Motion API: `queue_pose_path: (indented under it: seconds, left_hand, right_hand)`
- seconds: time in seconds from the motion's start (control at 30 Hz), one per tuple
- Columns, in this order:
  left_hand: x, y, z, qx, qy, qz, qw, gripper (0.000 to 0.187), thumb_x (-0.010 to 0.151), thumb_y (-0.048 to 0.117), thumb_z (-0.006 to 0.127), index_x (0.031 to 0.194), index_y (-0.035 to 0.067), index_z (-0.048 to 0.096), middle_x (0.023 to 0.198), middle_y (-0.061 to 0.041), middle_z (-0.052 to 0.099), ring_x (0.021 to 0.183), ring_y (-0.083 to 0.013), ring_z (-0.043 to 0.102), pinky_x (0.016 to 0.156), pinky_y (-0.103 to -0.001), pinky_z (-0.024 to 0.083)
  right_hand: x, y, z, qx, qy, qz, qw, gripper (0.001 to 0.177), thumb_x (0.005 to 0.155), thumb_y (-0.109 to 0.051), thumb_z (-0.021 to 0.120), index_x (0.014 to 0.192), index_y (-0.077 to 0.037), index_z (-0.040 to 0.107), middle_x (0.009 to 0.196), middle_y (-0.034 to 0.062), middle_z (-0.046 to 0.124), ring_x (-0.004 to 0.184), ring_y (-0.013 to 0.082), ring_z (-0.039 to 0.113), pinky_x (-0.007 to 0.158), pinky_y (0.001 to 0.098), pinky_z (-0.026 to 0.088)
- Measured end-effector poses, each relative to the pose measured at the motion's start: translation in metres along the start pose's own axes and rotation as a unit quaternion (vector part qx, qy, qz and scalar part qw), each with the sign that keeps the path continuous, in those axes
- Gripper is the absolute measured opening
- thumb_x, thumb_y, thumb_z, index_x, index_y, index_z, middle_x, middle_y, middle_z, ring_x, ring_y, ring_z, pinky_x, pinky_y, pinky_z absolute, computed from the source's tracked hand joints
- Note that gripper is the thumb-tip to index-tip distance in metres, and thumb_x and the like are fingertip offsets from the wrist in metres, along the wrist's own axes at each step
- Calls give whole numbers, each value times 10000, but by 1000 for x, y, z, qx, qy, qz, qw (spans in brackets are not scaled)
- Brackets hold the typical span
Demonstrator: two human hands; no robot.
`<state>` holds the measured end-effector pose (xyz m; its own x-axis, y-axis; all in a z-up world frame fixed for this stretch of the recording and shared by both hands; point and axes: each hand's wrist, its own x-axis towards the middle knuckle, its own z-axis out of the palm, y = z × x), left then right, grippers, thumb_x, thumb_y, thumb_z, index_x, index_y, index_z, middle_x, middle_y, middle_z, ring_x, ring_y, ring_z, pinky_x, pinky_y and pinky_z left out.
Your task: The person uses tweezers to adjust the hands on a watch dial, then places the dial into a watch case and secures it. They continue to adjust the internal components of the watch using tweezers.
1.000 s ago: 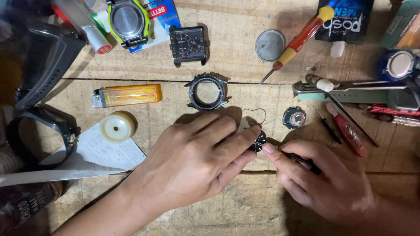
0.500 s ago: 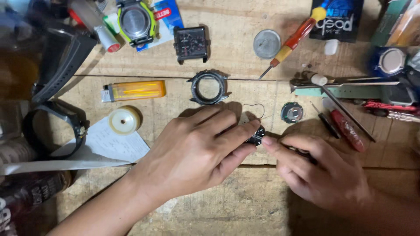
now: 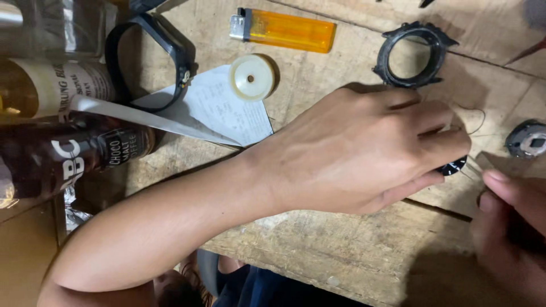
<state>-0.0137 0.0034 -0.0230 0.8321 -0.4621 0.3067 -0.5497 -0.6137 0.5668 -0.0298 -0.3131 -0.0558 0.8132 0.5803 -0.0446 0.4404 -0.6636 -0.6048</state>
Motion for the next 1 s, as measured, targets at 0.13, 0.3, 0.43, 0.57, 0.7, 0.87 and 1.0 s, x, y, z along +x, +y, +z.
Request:
queue_pose_path:
  seconds: [0.13,0.3,0.43,0.57,0.7,0.87,1.0]
  left_hand:
    - [0,0,-7,-16,16,11,1000,154,1006,183,689,1061,55,624,996,-80,676,882,-298,673,608,-445,531]
    - [9,1,-18,-37,-33,10,999,245,1012,194,701,1176,33,618,1169,-139,651,1048,-284,667,756,-403,550]
    - [15,2,-19,-37,-45,9,998,243,1017,224,670,1187,54,634,1175,-135,641,978,-271,645,744,-398,541]
    - [20,0,-20,-31,-53,1,998,266,1024,244,650,1217,61,645,1149,-140,645,922,-271,624,742,-404,521]
    - [22,0,-20,-25,-58,3,998,275,1017,245,683,1215,58,641,1138,-139,638,899,-253,612,744,-392,509]
    - [23,2,-21,-21,-65,3,998,241,1022,249,627,1154,48,633,1054,-123,628,913,-274,621,710,-398,494]
    - [22,4,-19,-7,-65,-1,998,206,1013,261,633,1065,63,601,947,-102,588,834,-273,602,667,-395,481]
  right_hand:
    - [17,-11,-6,-20,7,-54,998,318,978,102,620,1292,125,663,1026,252,637,654,239,531,664,323,442]
    - [47,-41,-15,-150,116,-210,959,172,955,22,681,1106,-13,756,962,147,740,800,246,664,1141,624,467]
    - [53,-54,-12,-139,153,-163,965,55,936,-8,701,968,-15,746,868,101,710,684,196,635,949,467,536]
    - [49,-45,-14,-160,154,-114,968,160,930,-7,676,1029,-100,761,906,54,713,704,154,613,949,426,545]
    - [59,-52,-15,-137,184,-104,968,90,909,6,678,906,-42,755,847,83,717,666,192,619,842,423,555]
    - [57,-42,-20,-177,177,-98,963,173,914,48,671,1015,-58,765,935,78,727,771,238,635,815,403,557]
    - [51,-35,-21,-213,155,-84,961,273,939,8,692,1148,-150,768,991,35,708,766,234,613,771,394,510]
